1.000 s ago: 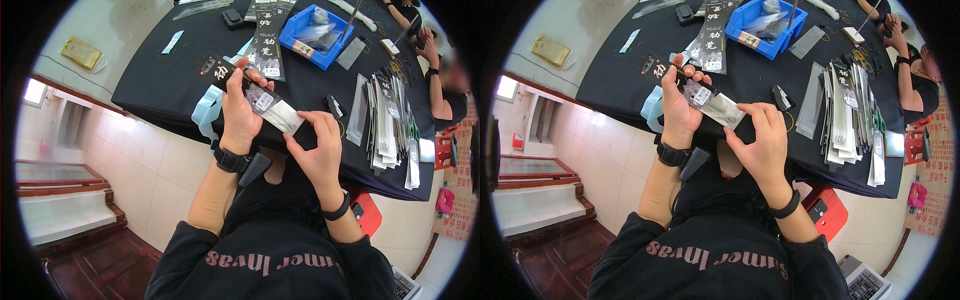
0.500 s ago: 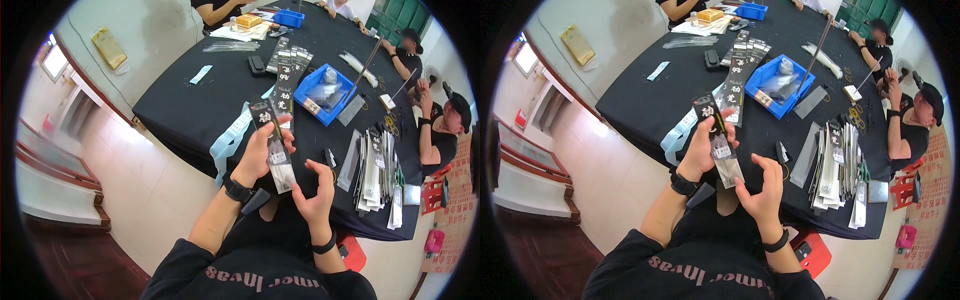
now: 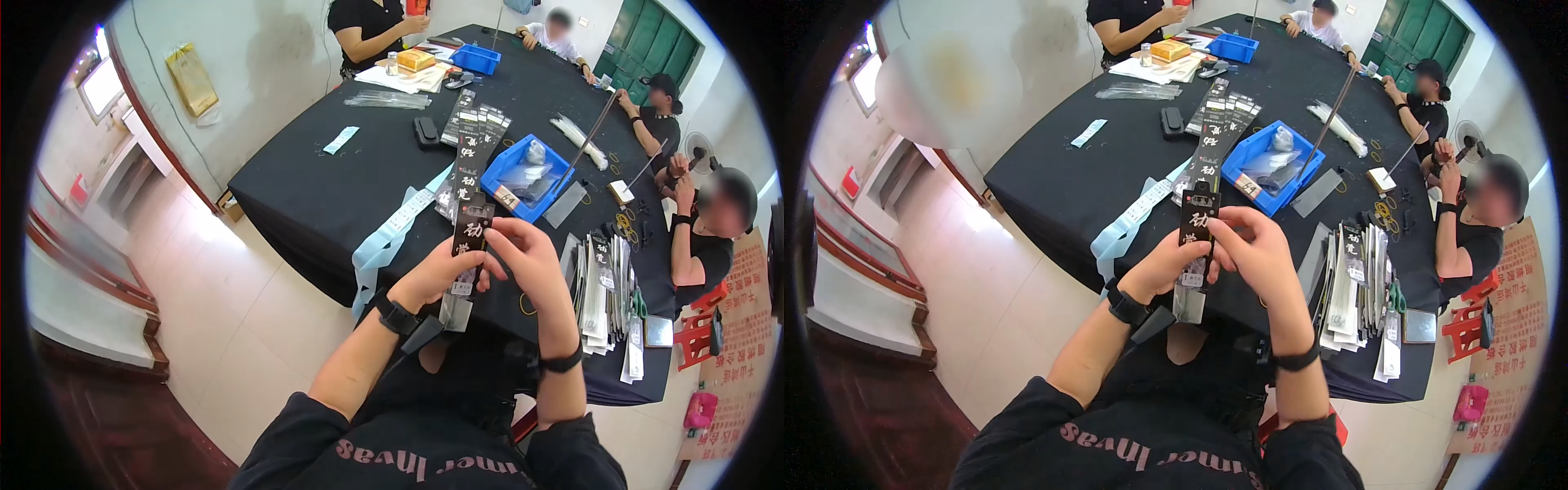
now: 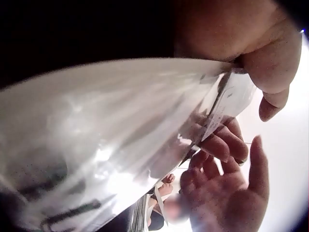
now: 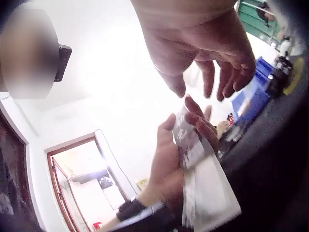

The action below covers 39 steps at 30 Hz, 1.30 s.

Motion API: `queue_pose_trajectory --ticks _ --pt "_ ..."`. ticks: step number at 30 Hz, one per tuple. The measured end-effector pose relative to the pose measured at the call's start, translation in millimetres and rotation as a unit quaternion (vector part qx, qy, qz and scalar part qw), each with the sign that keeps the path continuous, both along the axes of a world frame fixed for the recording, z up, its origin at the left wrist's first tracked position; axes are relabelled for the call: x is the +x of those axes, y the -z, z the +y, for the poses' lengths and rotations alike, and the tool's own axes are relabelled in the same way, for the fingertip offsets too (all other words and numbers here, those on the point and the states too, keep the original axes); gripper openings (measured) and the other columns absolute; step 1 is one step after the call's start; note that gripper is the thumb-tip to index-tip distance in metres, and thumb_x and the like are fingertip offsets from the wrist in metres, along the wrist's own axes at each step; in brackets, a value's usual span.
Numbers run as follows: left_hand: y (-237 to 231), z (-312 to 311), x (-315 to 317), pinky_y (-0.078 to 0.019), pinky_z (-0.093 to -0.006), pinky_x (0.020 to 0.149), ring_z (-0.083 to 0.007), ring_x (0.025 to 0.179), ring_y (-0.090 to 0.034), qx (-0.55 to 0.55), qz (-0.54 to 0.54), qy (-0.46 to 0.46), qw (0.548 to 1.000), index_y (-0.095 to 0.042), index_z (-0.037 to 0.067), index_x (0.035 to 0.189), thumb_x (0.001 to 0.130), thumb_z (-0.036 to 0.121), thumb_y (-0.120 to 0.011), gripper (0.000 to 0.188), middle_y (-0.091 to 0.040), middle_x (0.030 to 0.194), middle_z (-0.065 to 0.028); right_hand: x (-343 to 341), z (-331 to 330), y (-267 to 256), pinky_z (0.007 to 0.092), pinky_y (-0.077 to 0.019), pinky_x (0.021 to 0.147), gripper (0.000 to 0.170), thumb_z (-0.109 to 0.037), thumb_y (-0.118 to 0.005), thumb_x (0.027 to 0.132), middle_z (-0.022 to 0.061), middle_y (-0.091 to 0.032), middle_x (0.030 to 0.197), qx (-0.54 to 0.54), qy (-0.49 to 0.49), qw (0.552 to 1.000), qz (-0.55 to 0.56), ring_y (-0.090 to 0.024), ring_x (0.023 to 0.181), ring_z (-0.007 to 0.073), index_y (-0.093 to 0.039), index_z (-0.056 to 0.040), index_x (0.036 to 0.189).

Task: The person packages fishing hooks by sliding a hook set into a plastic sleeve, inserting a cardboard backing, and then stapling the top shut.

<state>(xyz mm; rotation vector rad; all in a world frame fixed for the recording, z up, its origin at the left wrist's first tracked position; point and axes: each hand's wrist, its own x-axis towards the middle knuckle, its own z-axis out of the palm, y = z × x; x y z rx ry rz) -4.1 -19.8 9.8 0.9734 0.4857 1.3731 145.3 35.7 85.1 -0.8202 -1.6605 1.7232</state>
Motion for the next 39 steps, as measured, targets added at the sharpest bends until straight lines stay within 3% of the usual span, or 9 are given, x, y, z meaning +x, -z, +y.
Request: queue_pose_trajectory --ticks 4,7,13,17,22,24,31,35,39 --pt "4.2 0.3 -2.2 -0.0542 -0.0327 0.077 -0.019 0.079 -0.065 -0.035 0.027 -0.02 0.999 -0.04 -0.001 0.13 0.091 0.024 -0.057 0.049 -0.067 0.1 -0.017 -19.7 34.3 -12.1 0.0219 -0.0451 0.058 0.017 -0.016 -0.066 0.088 0.0007 -0.062 0.074 0.058 -0.099 0.987 -0.112 -0.056 0.064 0.0065 -0.064 0.0005 0.094" --pt "4.8 1.0 -0.6 -0.0517 -0.0375 0.091 -0.0255 0.102 -0.063 0.001 -0.051 -0.027 0.998 -0.037 0.0 0.132 0.093 0.022 -0.054 0.047 -0.058 0.122 -0.0236 -33.2 56.1 -17.0 0.0198 -0.0423 0.055 0.015 -0.02 -0.061 0.091 -0.0021 -0.063 0.076 0.108 -0.01 0.993 -0.048 -0.055 0.065 0.0041 -0.064 -0.006 0.086" --pt "10.9 2.6 -2.4 -0.0507 -0.0366 0.091 -0.0253 0.108 -0.061 -0.025 -0.067 -0.034 0.997 -0.037 0.002 0.133 0.095 0.019 -0.051 0.044 -0.057 0.124 -0.0233 -56.5 119.8 -45.8 0.0203 -0.0365 0.049 0.018 -0.021 -0.057 0.094 -0.0031 -0.059 0.068 0.2 0.118 0.971 -0.056 -0.049 0.056 0.0042 -0.062 -0.0057 0.086" --pt "5.7 5.7 -2.2 -0.0517 -0.0335 0.088 -0.0259 0.104 -0.063 -0.032 -0.068 -0.017 0.997 -0.036 0.001 0.137 0.095 0.024 -0.051 0.05 -0.059 0.121 -0.0216 -32.5 95.8 -63.6 0.02 -0.0345 0.05 0.016 -0.021 -0.057 0.095 -0.0042 -0.058 0.069 0.192 0.089 0.977 0.026 -0.047 0.056 0.0031 -0.061 -0.0065 0.089" --pt "7.5 5.8 -2.4 -0.0477 -0.032 0.09 -0.0227 0.101 -0.064 -0.024 -0.036 -0.013 0.999 -0.033 0.003 0.142 0.095 0.048 -0.041 0.066 -0.063 0.115 -0.0197 59.9 41.6 -92.7 0.0182 -0.0377 0.054 0.018 -0.024 -0.054 0.097 -0.0053 -0.061 0.081 0.207 0.222 0.951 0.065 -0.052 0.065 0.0019 -0.061 -0.0073 0.1" --pt "6.9 4.8 -3.0 -0.048 -0.033 0.091 -0.0218 0.099 -0.064 -0.012 -0.035 -0.011 0.999 -0.037 0.004 0.141 0.098 0.042 -0.034 0.058 -0.064 0.113 -0.0199 111.6 57.4 -95.5 0.0183 -0.0401 0.059 0.017 -0.023 -0.053 0.097 -0.0056 -0.06 0.083 0.246 0.249 0.936 0.03 -0.052 0.067 0.0017 -0.06 -0.0071 0.1" --pt "4.9 3.8 -2.5 -0.0484 -0.0312 0.087 -0.0166 0.09 -0.063 -0.02 -0.011 -0.018 1.0 -0.048 -0.003 0.129 0.096 0.028 -0.042 0.046 -0.065 0.099 -0.0132 218.7 117.5 -49.1 0.0197 -0.0403 0.063 0.018 -0.022 -0.05 0.099 -0.006 -0.057 0.079 0.125 0.249 0.948 -0.153 -0.051 0.069 0.0026 -0.06 -0.0067 0.098" --pt "6.6 4.3 -3.2 -0.0483 -0.0305 0.085 -0.0153 0.087 -0.061 -0.027 -0.017 -0.017 0.999 -0.052 -0.005 0.124 0.095 0.023 -0.043 0.041 -0.064 0.094 -0.0108 192.3 129.0 -31.7 0.0197 -0.0288 0.041 0.02 -0.025 -0.053 0.098 -0.009 -0.05 0.065 0.09 0.18 0.955 -0.219 -0.04 0.048 0.001 -0.062 -0.0076 0.095" --pt "7.7 4.2 -2.2 -0.0483 -0.0306 0.085 -0.0148 0.086 -0.061 -0.02 -0.012 -0.03 0.999 -0.052 -0.005 0.122 0.096 0.022 -0.042 0.039 -0.064 0.093 -0.0101 183.5 148.4 -9.9 0.0254 -0.0374 0.041 0.031 -0.023 -0.07 0.085 0.0005 -0.055 0.062 0.188 0.147 0.87 -0.432 -0.049 0.049 0.0081 -0.061 0.0026 0.099"
